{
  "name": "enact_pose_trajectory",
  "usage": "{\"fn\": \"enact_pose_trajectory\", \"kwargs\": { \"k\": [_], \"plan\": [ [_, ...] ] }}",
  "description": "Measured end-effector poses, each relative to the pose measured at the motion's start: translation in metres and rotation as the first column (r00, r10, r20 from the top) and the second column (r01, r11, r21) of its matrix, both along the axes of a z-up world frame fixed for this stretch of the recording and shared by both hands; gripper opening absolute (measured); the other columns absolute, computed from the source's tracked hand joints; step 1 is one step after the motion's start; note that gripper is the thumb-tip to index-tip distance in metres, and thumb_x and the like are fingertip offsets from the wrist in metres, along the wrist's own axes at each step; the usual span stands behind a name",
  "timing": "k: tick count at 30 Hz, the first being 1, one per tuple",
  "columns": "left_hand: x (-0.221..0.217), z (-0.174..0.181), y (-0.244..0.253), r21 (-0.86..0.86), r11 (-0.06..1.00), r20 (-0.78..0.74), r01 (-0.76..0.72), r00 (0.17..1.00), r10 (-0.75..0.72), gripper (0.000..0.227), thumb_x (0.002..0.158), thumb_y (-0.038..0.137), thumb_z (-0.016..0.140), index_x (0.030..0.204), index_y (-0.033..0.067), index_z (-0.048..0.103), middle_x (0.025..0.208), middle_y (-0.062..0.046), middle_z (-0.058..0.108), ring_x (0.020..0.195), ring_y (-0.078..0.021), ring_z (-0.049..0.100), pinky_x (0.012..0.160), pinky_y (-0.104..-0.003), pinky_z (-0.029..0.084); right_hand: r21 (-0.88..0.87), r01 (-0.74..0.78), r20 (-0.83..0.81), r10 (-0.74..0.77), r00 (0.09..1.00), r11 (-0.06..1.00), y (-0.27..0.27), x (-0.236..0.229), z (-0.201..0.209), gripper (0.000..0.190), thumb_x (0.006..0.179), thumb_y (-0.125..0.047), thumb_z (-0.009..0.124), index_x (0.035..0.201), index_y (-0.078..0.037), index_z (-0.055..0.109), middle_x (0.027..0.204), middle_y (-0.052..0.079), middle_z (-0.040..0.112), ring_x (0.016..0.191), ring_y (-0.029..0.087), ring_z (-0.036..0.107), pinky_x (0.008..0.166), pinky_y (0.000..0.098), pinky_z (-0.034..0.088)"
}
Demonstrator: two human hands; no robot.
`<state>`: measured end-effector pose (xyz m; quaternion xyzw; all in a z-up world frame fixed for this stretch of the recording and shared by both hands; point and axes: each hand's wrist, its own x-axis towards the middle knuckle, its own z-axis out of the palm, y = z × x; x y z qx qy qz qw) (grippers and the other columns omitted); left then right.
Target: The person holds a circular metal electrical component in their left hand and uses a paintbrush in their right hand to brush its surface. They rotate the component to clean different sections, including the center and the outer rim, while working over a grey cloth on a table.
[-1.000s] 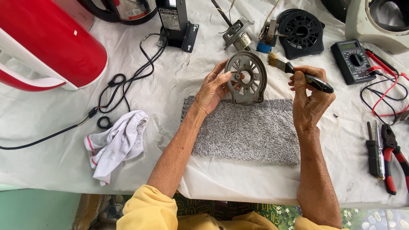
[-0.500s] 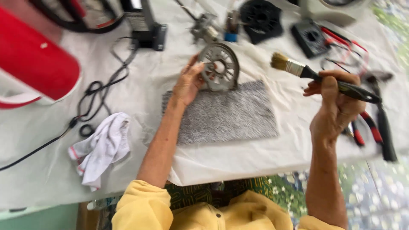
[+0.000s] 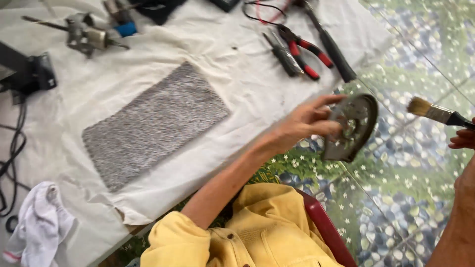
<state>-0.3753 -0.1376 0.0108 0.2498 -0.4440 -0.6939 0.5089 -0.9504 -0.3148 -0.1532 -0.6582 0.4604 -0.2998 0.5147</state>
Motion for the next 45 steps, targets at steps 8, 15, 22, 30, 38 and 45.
{"fn": "enact_pose_trajectory", "kwargs": {
  "k": [8,15,22,30,38,45],
  "plan": [
    [-0.117,-0.112,-0.019,-0.644,0.525,0.698,0.557,0.146,0.701,0.056,0.097,-0.002,0.06,0.143,0.0223,0.039,0.11,-0.012,0.056,0.091,-0.0228,0.056,0.064,-0.033,0.053,-0.691,0.404,0.132,-0.445,0.886,0.6,0.153,0.175,0.082,0.01,0.132,0.024,0.057,0.14,0.026,0.063,0.12,0.04,0.067,0.1,0.042,0.07,0.075,0.042,0.058],
    [-0.094,-0.085,-0.017,-0.61,0.502,0.689,0.614,0.098,0.718,0.066,0.076,-0.005,0.071,0.131,0.0196,0.044,0.109,-0.009,0.052,0.097,-0.0271,0.056,0.071,-0.039,0.05,-0.732,-0.175,-0.433,-0.252,0.865,0.658,0.168,0.18,0.087,0.028,0.101,0.0,0.084,0.128,-0.002,0.077,0.122,0.019,0.078,0.101,0.028,0.074,0.083,0.0368,0.065],
    [0.014,-0.007,0.002,-0.727,0.681,0.648,0.089,0.418,0.637,0.092,0.092,0.021,0.086,0.161,0.0342,0.027,0.144,-0.009,0.056,0.127,-0.0296,0.062,0.102,-0.042,0.059,-0.352,0.33,0.018,-0.346,0.938,0.876,0.103,0.168,-0.002,0.029,0.141,-0.016,0.042,0.162,0.001,0.053,0.143,0.014,0.057,0.121,0.024,0.056,0.098,0.0354,0.047],
    [0.261,0.068,0.078,-0.255,0.717,0.18,-0.648,0.697,0.694,0.077,0.09,0.014,0.077,0.153,0.0039,0.033,0.142,-0.017,0.06,0.123,-0.0275,0.063,0.104,-0.046,0.057,-0.631,0.142,0.349,0.115,0.93,0.762,0.138,0.483,0.2,0.008,0.121,0.029,0.063,0.129,0.028,0.061,0.11,0.036,0.062,0.097,0.04,0.069,0.089,0.0424,0.062],
    [0.391,-0.032,0.133,-0.088,0.627,-0.125,-0.774,0.633,0.764,0.046,0.103,0.018,0.064,0.147,0.0166,0.051,0.134,-0.02,0.067,0.113,-0.03,0.071,0.099,-0.042,0.059,-0.633,-0.079,0.474,0.466,0.748,0.77,0.117,0.736,0.228,0.008,0.107,-0.004,0.072,0.109,0.004,0.074,0.086,0.018,0.071,0.073,0.025,0.073,0.065,0.0346,0.061],
    [0.383,-0.033,0.134,-0.044,0.61,-0.134,-0.792,0.609,0.782,0.048,0.103,0.019,0.065,0.148,0.0163,0.05,0.134,-0.021,0.066,0.116,-0.0297,0.07,0.098,-0.041,0.059,-0.683,-0.029,0.445,0.447,0.776,0.73,0.12,0.804,0.217,0.019,0.112,-0.016,0.066,0.107,0.0,0.073,0.077,0.013,0.07,0.068,0.022,0.073,0.061,0.0315,0.061]
  ]
}}
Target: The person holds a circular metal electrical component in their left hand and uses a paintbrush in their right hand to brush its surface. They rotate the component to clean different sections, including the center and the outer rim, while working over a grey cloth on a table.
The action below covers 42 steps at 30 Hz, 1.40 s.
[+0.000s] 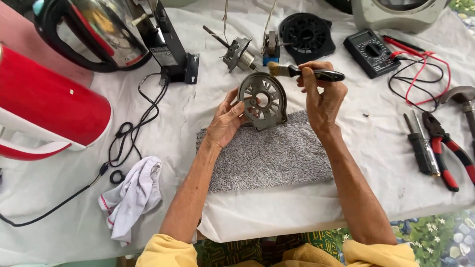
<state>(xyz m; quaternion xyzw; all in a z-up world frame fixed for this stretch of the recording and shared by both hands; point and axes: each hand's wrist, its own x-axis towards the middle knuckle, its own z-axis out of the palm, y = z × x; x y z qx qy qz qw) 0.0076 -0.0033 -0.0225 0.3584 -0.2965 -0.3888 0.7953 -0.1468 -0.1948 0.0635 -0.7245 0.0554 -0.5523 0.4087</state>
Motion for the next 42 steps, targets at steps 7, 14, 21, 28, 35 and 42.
{"fn": "enact_pose_trajectory", "kwargs": {
  "k": [7,14,21,28,35,42],
  "plan": [
    [0.006,-0.008,0.001,-0.024,0.999,-0.069,-0.038,0.997,0.036,0.042,0.105,0.015,0.063,0.145,0.0131,0.052,0.126,-0.022,0.07,0.103,-0.0295,0.075,0.093,-0.04,0.063,-0.009,0.008,-0.002,-0.008,1.0,1.0,-0.004,-0.008,-0.01,0.023,0.115,-0.018,0.062,0.109,0.001,0.071,0.081,0.014,0.069,0.071,0.023,0.071,0.062,0.0318,0.061],
    [0.0,0.003,0.001,-0.039,0.998,-0.081,-0.04,0.996,0.037,0.041,0.105,0.015,0.063,0.144,0.0118,0.053,0.123,-0.021,0.072,0.1,-0.0279,0.076,0.091,-0.04,0.065,-0.075,-0.024,-0.072,0.018,0.997,0.997,-0.001,-0.009,-0.013,0.023,0.116,-0.019,0.062,0.108,0.0,0.071,0.083,0.014,0.068,0.072,0.025,0.072,0.062,0.0332,0.061],
    [0.003,-0.006,0.0,-0.029,0.998,-0.091,-0.051,0.995,0.048,0.041,0.104,0.015,0.065,0.143,0.0127,0.054,0.125,-0.02,0.071,0.102,-0.0284,0.076,0.091,-0.039,0.064,-0.097,-0.063,-0.133,0.05,0.99,0.993,-0.002,-0.008,-0.015,0.019,0.115,-0.019,0.065,0.11,-0.002,0.072,0.083,0.013,0.07,0.075,0.025,0.073,0.066,0.0343,0.061],
    [0.002,-0.004,0.0,-0.018,0.998,-0.094,-0.066,0.994,0.064,0.043,0.103,0.014,0.066,0.144,0.0128,0.053,0.125,-0.02,0.071,0.103,-0.0285,0.076,0.091,-0.039,0.064,-0.174,-0.006,-0.184,-0.026,0.982,0.985,-0.006,-0.008,-0.019,0.016,0.117,-0.017,0.065,0.107,-0.006,0.071,0.081,0.01,0.069,0.072,0.025,0.072,0.069,0.0347,0.059],
    [-0.004,0.006,0.0,-0.032,0.996,-0.087,-0.082,0.993,0.079,0.041,0.103,0.014,0.066,0.143,0.0118,0.054,0.124,-0.019,0.072,0.099,-0.0263,0.076,0.09,-0.038,0.065,-0.181,0.034,-0.226,-0.075,0.971,0.983,-0.007,-0.014,-0.022,0.023,0.119,-0.02,0.061,0.1,-0.012,0.07,0.069,0.002,0.063,0.063,0.019,0.067,0.072,0.0317,0.056],
    [-0.005,0.005,0.002,-0.026,0.996,-0.061,-0.087,0.994,0.085,0.039,0.105,0.014,0.065,0.142,0.0122,0.054,0.121,-0.017,0.072,0.097,-0.0237,0.076,0.089,-0.037,0.065,-0.183,0.01,-0.173,-0.043,0.984,0.983,-0.002,-0.009,-0.023,0.018,0.118,-0.017,0.061,0.106,-0.008,0.071,0.078,0.007,0.067,0.069,0.023,0.071,0.07,0.034,0.057]
  ]
}}
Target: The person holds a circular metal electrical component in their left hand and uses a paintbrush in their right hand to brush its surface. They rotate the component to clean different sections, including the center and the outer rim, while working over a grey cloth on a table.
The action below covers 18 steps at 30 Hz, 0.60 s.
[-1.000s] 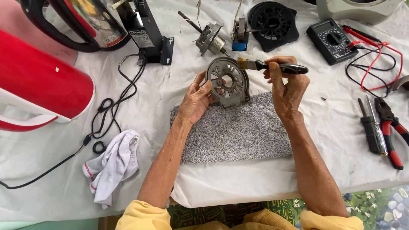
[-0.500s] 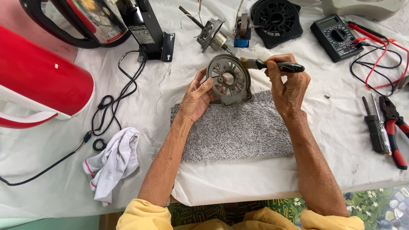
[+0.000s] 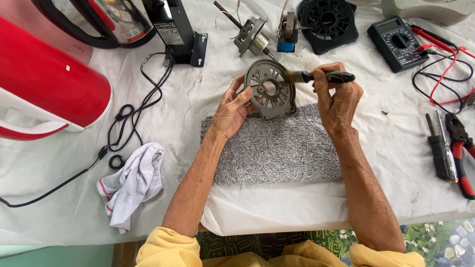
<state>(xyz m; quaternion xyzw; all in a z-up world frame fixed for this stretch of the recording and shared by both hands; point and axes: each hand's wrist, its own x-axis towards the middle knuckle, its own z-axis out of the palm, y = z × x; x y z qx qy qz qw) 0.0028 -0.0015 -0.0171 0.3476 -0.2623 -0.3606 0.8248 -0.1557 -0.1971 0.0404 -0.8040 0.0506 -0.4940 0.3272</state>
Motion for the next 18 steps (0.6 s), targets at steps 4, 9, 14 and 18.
{"fn": "enact_pose_trajectory", "kwargs": {
  "k": [4,9,14,18],
  "plan": [
    [0.0011,-0.0021,-0.0022,-0.022,1.0,-0.009,-0.015,1.0,0.015,0.038,0.104,0.014,0.065,0.14,0.0117,0.054,0.119,-0.018,0.072,0.094,-0.0261,0.076,0.086,-0.038,0.066,-0.011,0.042,-0.023,-0.042,0.999,0.999,-0.0071,-0.0028,-0.0058,0.023,0.119,-0.018,0.061,0.099,-0.01,0.069,0.071,0.005,0.065,0.062,0.022,0.067,0.068,0.0329,0.055],
    [0.0008,-0.0002,-0.0012,-0.037,0.999,-0.005,0.005,1.0,-0.005,0.036,0.105,0.013,0.064,0.139,0.0125,0.054,0.12,-0.017,0.072,0.095,-0.0254,0.076,0.087,-0.038,0.066,-0.013,0.03,0.002,-0.03,1.0,0.999,-0.0034,0.0,-0.0023,0.02,0.119,-0.018,0.062,0.103,-0.008,0.071,0.075,0.006,0.066,0.064,0.022,0.069,0.068,0.0324,0.056],
    [0.0012,-0.0019,-0.0006,-0.014,1.0,0.004,-0.017,1.0,0.017,0.037,0.104,0.016,0.066,0.139,0.0124,0.054,0.118,-0.017,0.072,0.092,-0.0246,0.075,0.085,-0.037,0.066,-0.024,0.054,-0.024,-0.055,0.998,0.998,-0.0077,-0.0035,-0.0075,0.027,0.119,-0.021,0.061,0.096,-0.011,0.068,0.07,0.005,0.065,0.061,0.023,0.067,0.069,0.0333,0.054],
    [-0.0005,0.0018,-0.0002,-0.009,1.0,-0.003,-0.02,1.0,0.02,0.038,0.104,0.016,0.066,0.14,0.0129,0.054,0.119,-0.017,0.071,0.092,-0.0239,0.075,0.086,-0.037,0.066,-0.016,0.064,-0.019,-0.064,0.998,0.998,-0.0063,-0.0027,-0.0064,0.025,0.12,-0.02,0.061,0.098,-0.011,0.069,0.069,0.004,0.063,0.061,0.022,0.066,0.071,0.0327,0.054]
  ]
}}
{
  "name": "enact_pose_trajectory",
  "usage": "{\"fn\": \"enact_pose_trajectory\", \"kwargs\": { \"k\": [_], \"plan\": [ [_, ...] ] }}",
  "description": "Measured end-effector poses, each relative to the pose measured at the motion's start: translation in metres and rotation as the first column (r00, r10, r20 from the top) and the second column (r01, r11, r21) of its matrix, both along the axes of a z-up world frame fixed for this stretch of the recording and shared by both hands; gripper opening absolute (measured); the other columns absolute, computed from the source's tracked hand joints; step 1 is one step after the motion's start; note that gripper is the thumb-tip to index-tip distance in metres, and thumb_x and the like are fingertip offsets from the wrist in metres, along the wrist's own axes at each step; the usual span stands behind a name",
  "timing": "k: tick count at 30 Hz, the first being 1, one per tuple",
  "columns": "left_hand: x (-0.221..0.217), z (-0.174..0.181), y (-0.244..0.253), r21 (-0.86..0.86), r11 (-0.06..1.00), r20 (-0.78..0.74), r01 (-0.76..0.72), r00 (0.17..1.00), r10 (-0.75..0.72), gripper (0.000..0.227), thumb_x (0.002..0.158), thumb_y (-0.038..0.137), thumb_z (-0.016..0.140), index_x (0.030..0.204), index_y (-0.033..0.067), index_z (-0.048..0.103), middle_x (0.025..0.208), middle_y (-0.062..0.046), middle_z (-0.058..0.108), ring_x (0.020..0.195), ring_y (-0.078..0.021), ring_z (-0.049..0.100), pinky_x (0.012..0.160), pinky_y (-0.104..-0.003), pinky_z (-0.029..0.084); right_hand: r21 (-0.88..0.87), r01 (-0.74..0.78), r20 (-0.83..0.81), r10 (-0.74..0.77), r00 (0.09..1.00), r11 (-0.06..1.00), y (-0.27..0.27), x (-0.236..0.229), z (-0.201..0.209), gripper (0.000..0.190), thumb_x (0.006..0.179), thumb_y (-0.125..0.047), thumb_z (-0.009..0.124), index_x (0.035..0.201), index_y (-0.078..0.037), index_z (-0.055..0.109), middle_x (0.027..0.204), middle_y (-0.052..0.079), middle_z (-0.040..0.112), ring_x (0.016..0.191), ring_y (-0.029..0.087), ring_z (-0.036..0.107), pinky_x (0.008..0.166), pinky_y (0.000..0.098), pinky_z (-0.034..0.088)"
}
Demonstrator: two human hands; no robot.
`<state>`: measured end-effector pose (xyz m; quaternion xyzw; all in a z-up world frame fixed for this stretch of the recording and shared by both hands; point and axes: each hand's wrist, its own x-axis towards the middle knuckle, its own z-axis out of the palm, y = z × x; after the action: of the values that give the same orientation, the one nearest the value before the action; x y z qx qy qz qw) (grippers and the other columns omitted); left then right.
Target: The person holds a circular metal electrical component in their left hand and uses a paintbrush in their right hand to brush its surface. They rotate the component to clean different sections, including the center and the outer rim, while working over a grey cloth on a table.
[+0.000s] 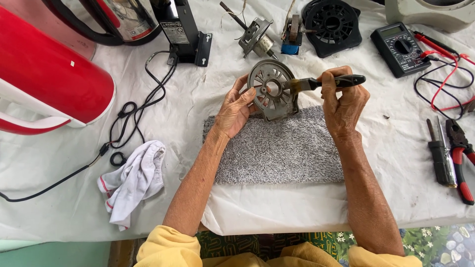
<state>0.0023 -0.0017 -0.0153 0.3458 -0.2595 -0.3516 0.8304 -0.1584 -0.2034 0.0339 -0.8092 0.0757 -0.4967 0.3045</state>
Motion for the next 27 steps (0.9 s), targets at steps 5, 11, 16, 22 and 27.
{"fn": "enact_pose_trajectory", "kwargs": {
  "k": [5,11,16,22,27],
  "plan": [
    [-0.005,0.007,0.001,0.005,1.0,0.002,-0.007,1.0,0.007,0.04,0.103,0.016,0.066,0.141,0.0133,0.053,0.117,-0.015,0.071,0.092,-0.023,0.075,0.085,-0.037,0.066,0.096,-0.059,0.011,0.058,0.998,0.994,0.007,-0.002,0.009,0.03,0.12,-0.021,0.059,0.094,-0.008,0.069,0.061,0.004,0.057,0.056,0.019,0.062,0.064,0.0293,0.052],
    [-0.005,0.008,0.001,0.007,1.0,-0.001,-0.011,1.0,0.011,0.04,0.103,0.015,0.067,0.141,0.0131,0.054,0.118,-0.016,0.071,0.092,-0.0239,0.075,0.084,-0.037,0.067,0.11,-0.065,0.03,0.062,0.998,0.992,0.009,-0.001,0.009,0.031,0.12,-0.02,0.058,0.095,-0.007,0.07,0.061,0.005,0.058,0.055,0.02,0.062,0.061,0.0293,0.053],
    [-0.006,0.009,0.0,-0.013,1.0,-0.006,-0.008,1.0,0.008,0.041,0.103,0.014,0.067,0.142,0.0125,0.054,0.118,-0.017,0.071,0.093,-0.0251,0.076,0.085,-0.037,0.067,0.178,-0.078,0.097,0.061,0.993,0.981,0.006,-0.001,0.011,0.032,0.12,-0.018,0.058,0.095,-0.003,0.07,0.061,0.009,0.058,0.054,0.019,0.061,0.058,0.0292,0.053],
    [-0.009,0.012,0.002,-0.027,1.0,-0.004,-0.001,1.0,0.001,0.044,0.103,0.012,0.068,0.144,0.0126,0.053,0.124,-0.018,0.07,0.097,-0.0263,0.076,0.086,-0.037,0.066,0.387,-0.225,0.217,0.149,0.965,0.894,0.012,0.005,0.014,0.035,0.12,-0.025,0.052,0.099,-0.001,0.067,0.068,0.012,0.063,0.059,0.016,0.066,0.06,0.0281,0.057],
    [-0.008,0.013,0.002,-0.027,1.0,0.012,0.005,1.0,-0.005,0.046,0.102,0.011,0.068,0.145,0.0126,0.052,0.128,-0.02,0.068,0.098,-0.0287,0.076,0.085,-0.038,0.067,0.537,-0.33,0.255,0.224,0.941,0.776,0.029,0.012,0.013,0.038,0.115,-0.035,0.052,0.104,-0.001,0.066,0.073,0.014,0.069,0.064,0.017,0.071,0.063,0.0292,0.062]
  ]
}}
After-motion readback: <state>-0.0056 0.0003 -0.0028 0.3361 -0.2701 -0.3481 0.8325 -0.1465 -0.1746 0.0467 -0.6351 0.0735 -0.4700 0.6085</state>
